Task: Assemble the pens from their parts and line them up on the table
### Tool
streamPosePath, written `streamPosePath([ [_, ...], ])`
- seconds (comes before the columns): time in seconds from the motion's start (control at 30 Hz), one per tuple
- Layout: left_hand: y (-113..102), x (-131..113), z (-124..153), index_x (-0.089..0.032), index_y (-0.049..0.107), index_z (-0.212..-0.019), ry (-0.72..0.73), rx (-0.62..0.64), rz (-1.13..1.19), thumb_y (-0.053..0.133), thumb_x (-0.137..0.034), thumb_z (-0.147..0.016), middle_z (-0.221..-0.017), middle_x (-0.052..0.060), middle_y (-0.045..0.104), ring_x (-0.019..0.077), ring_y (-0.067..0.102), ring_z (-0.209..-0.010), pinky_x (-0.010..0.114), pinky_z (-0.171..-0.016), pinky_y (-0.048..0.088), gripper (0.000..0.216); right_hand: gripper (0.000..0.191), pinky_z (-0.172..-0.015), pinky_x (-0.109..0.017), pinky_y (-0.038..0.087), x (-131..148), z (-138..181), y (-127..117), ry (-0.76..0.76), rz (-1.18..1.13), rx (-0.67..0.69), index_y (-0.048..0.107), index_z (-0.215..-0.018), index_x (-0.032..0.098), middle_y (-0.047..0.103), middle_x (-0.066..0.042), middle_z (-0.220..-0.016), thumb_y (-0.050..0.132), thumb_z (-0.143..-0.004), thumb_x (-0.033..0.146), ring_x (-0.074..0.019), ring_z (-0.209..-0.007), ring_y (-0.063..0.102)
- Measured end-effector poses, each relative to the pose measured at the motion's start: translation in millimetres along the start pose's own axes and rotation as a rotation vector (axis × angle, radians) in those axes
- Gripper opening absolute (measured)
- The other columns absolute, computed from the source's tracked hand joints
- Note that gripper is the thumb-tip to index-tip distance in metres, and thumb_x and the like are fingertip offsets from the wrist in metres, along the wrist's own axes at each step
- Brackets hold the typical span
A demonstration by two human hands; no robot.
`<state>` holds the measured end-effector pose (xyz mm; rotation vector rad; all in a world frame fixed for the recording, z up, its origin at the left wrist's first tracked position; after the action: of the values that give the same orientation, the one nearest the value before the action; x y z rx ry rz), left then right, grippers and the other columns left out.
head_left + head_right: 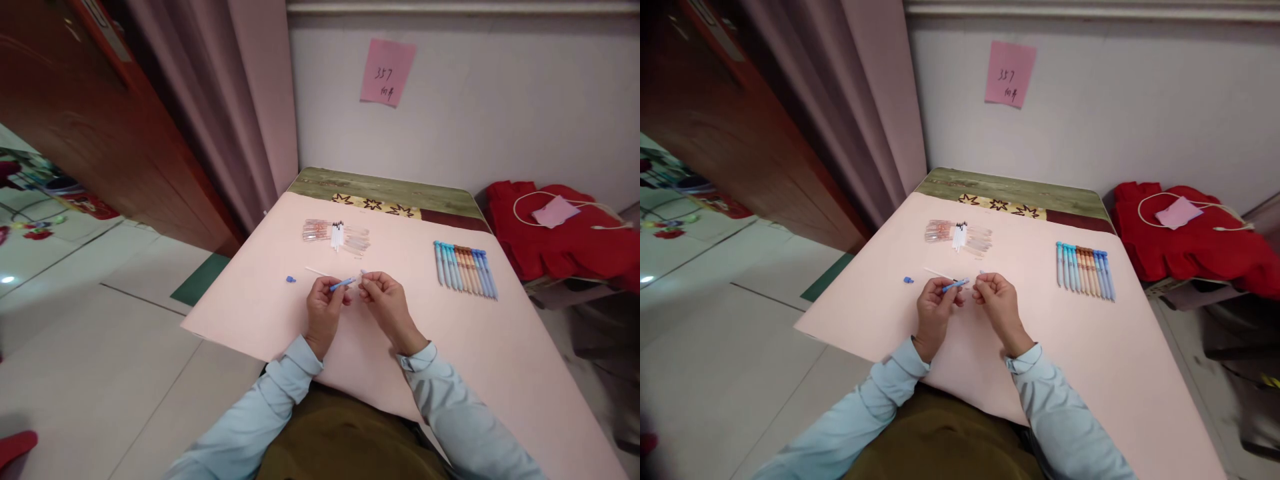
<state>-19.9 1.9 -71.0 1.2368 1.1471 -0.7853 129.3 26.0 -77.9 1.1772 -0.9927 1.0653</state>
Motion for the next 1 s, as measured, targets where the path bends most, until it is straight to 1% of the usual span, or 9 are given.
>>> streamPosePath([
  [0.1, -1.7, 2.2, -1.9, -0.019, 0.054, -0.091, -0.013, -0.017, 0.012, 0.07, -0.028, -0.08, -0.076, 0.0, 0.067, 0.012, 0.064, -0.063, 0.027, -0.064, 0.052, 0.022, 0.018, -0.058, -0.027, 0.046, 10.6, 3.3, -3.2, -0.227, 0.421, -0.051, 0.064, -0.098, 0.021, 0.065, 0.0, -0.072, 0.063, -0.084, 0.033, -0.014, -0.059, 0.059],
  [0.2, -2.7, 5.7, -3.5, -0.019, 0.054, -0.09, -0.013, -0.012, -0.018, 0.07, -0.026, -0.078, -0.071, -0.001, 0.064, 0.012, 0.063, -0.064, 0.025, -0.064, 0.051, 0.02, 0.01, -0.062, -0.029, 0.045, 13.7, 6.1, 0.3, -0.402, 0.868, -0.03, 0.066, -0.089, 0.022, 0.067, -0.002, -0.074, 0.057, -0.084, 0.023, -0.0166, -0.063, 0.059],
  [0.3, -2.8, 8.6, -4.3, -0.019, 0.057, -0.089, -0.013, 0.007, -0.078, 0.071, -0.026, -0.078, -0.07, -0.002, 0.062, 0.0107, 0.06, -0.062, 0.024, -0.062, 0.05, 0.019, 0.016, -0.065, -0.03, 0.046, 13.2, 5.8, 1.2, -0.476, 1.06, -0.021, 0.069, -0.091, 0.021, 0.068, -0.004, -0.081, 0.056, -0.083, 0.019, -0.0182, -0.067, 0.061],
  [0.43, -1.7, 6.2, -3.7, -0.019, 0.062, -0.09, 0.045, 0.023, -0.182, 0.071, -0.028, -0.078, -0.081, 0.001, 0.064, 0.0125, 0.062, -0.072, 0.026, -0.069, 0.052, 0.017, 0.032, -0.071, -0.03, 0.051, 23.0, 9.1, 4.2, -0.618, 1.007, -0.013, 0.067, -0.118, 0.022, 0.069, -0.008, -0.101, 0.055, -0.088, 0.019, -0.018, -0.075, 0.064],
  [0.53, 0.8, 3.9, -2.5, -0.019, 0.064, -0.092, 0.086, 0.048, -0.213, 0.069, -0.028, -0.08, -0.087, 0.002, 0.067, 0.0147, 0.064, -0.081, 0.028, -0.077, 0.053, 0.015, 0.032, -0.079, -0.03, 0.053, 26.8, 13.9, 13.9, -0.714, 0.97, 0.129, 0.068, -0.117, 0.026, 0.07, -0.006, -0.111, 0.053, -0.09, 0.018, -0.0179, -0.085, 0.067],
  [0.63, 3.1, 4.0, -1.5, -0.019, 0.063, -0.094, 0.089, 0.076, -0.191, 0.069, -0.027, -0.081, -0.089, 0.003, 0.068, 0.0146, 0.065, -0.082, 0.028, -0.078, 0.053, 0.016, 0.027, -0.084, -0.031, 0.052, 25.8, 15.6, 17.6, -0.733, 0.986, 0.171, 0.07, -0.111, 0.027, 0.073, -0.005, -0.104, 0.05, -0.094, 0.02, -0.0193, -0.092, 0.068],
  [0.77, 3.9, 5.2, -0.8, -0.019, 0.061, -0.107, 0.064, 0.096, -0.15, 0.07, -0.028, -0.081, -0.092, 0.004, 0.066, 0.0144, 0.064, -0.082, 0.028, -0.075, 0.054, 0.03, 0.02, -0.073, -0.029, 0.051, 28.0, 12.1, 9.3, -0.669, 0.946, 0.027, 0.069, -0.104, 0.024, 0.073, -0.006, -0.094, 0.053, -0.092, 0.025, -0.018, -0.078, 0.067],
  [0.9, -1.8, 6.2, -1.3, -0.02, 0.057, -0.112, 0.041, 0.011, -0.149, 0.066, -0.031, -0.084, -0.098, 0.005, 0.064, 0.011, 0.062, -0.073, 0.025, -0.069, 0.053, 0.031, 0.016, -0.06, -0.026, 0.046, 33.9, 7.6, -5.5, -0.522, 0.837, -0.186, 0.063, -0.1, 0.022, 0.068, 0.001, -0.068, 0.057, -0.086, 0.026, -0.0144, -0.055, 0.06],
  [1.0, -3.8, 7.7, -1.8, -0.02, 0.055, -0.111, 0.032, -0.012, -0.146, 0.064, -0.03, -0.085, -0.099, 0.004, 0.063, 0.01, 0.062, -0.071, 0.025, -0.068, 0.053, 0.029, 0.014, -0.058, -0.026, 0.043, 35.4, 6.2, -7.5, -0.485, 0.825, -0.21, 0.062, -0.097, 0.023, 0.067, 0.002, -0.064, 0.059, -0.087, 0.032, -0.0146, -0.052, 0.058],
])
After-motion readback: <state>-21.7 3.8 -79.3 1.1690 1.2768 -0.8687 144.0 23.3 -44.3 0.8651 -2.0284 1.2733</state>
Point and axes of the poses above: each hand's wrist, its own z-axis away from the middle knuckle, its own y-axis out of the palm, x = y × z, the point moved 5 cm from there along -z, towards the middle knuckle
